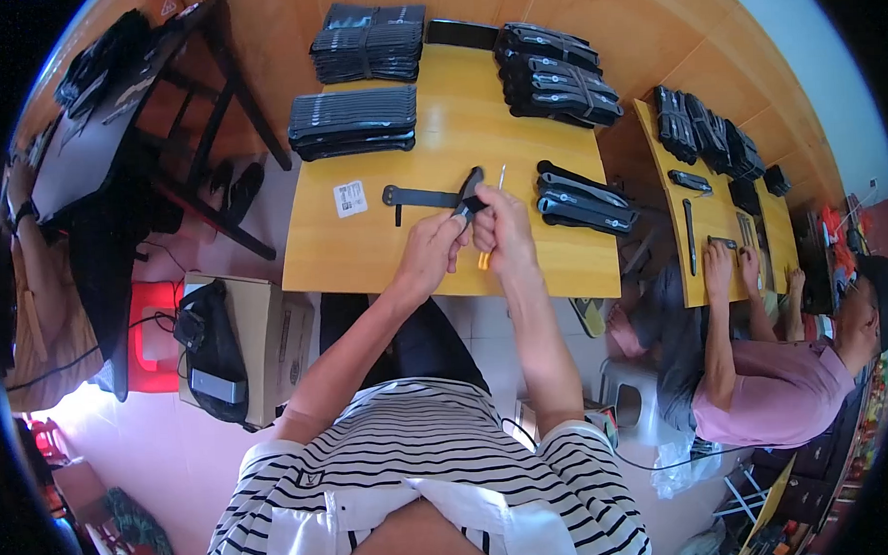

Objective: Assembling leather or synthetic straps by attaching hardware and folding edges at a workshop station.

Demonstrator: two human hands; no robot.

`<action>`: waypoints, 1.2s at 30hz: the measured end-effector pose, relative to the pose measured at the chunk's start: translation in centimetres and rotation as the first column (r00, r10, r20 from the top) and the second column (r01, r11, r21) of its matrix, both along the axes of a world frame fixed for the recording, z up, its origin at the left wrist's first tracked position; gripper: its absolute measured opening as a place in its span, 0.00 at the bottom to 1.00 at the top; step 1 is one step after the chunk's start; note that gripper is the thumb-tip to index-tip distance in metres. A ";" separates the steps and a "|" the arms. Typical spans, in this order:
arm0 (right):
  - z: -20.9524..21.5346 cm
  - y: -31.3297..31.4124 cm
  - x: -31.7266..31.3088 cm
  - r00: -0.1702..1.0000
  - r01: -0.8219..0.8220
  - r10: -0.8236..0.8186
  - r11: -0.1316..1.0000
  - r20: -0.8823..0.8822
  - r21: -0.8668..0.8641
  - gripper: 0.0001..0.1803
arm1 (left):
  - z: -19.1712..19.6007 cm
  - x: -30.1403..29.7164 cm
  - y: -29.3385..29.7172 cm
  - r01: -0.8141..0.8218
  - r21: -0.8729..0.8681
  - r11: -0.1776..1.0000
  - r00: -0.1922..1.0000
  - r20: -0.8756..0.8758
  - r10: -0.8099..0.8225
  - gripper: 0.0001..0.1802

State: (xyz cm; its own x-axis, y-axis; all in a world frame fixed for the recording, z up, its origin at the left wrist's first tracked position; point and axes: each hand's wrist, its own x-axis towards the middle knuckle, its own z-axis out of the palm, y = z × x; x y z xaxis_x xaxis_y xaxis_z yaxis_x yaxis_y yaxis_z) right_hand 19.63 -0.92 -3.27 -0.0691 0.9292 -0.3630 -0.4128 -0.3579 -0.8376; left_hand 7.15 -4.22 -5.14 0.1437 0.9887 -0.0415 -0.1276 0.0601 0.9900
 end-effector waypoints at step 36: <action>14.6 9.0 7.3 0.802 -0.085 -0.263 0.838 0.536 0.539 0.14 | -6.4 -13.8 -7.0 -0.300 -0.348 0.888 0.954 -0.111 0.278 0.27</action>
